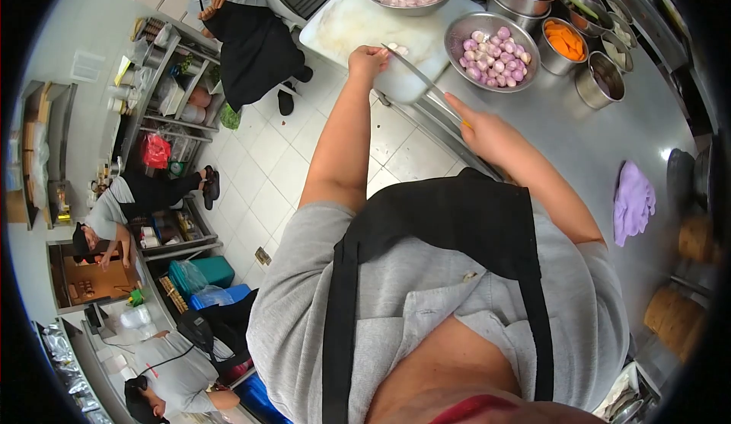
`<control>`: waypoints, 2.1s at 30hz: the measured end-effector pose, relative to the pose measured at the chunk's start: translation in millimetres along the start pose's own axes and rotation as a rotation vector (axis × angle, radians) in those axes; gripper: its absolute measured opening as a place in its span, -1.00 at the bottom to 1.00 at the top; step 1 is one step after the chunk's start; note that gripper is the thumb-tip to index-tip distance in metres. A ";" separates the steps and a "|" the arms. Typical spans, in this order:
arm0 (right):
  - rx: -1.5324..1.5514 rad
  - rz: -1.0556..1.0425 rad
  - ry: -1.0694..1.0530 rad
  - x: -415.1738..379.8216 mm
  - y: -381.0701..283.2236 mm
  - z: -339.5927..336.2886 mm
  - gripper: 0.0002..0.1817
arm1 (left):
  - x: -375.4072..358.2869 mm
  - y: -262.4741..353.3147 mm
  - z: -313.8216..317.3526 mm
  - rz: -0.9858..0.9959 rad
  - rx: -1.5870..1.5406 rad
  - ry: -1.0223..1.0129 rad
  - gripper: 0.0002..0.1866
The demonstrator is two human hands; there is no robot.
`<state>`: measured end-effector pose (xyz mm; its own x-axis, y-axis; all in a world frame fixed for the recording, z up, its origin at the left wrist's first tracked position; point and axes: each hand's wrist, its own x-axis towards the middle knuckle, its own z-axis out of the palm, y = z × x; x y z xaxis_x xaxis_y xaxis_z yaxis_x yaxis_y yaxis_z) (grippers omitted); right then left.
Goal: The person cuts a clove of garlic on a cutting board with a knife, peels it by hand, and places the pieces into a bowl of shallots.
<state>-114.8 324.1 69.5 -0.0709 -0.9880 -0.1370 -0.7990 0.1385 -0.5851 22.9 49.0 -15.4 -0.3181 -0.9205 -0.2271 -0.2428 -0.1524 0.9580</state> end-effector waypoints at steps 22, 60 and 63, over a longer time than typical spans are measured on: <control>0.042 0.034 -0.047 5.1 1.7 3.1 -0.34 | 5.4 -3.2 -1.1 -0.006 -0.034 0.016 -0.84; 0.110 0.064 -0.037 5.2 3.4 10.8 -0.34 | 8.4 -4.3 -0.9 -0.001 0.004 0.025 -0.82; 0.097 0.047 -0.024 27.8 8.1 21.5 -0.33 | 4.1 -2.6 0.6 0.020 0.018 0.016 -0.81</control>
<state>-110.5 299.3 43.8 -0.0919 -0.9784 -0.1850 -0.7335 0.1921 -0.6519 21.6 45.9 -19.0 -0.3085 -0.9289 -0.2050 -0.2530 -0.1276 0.9590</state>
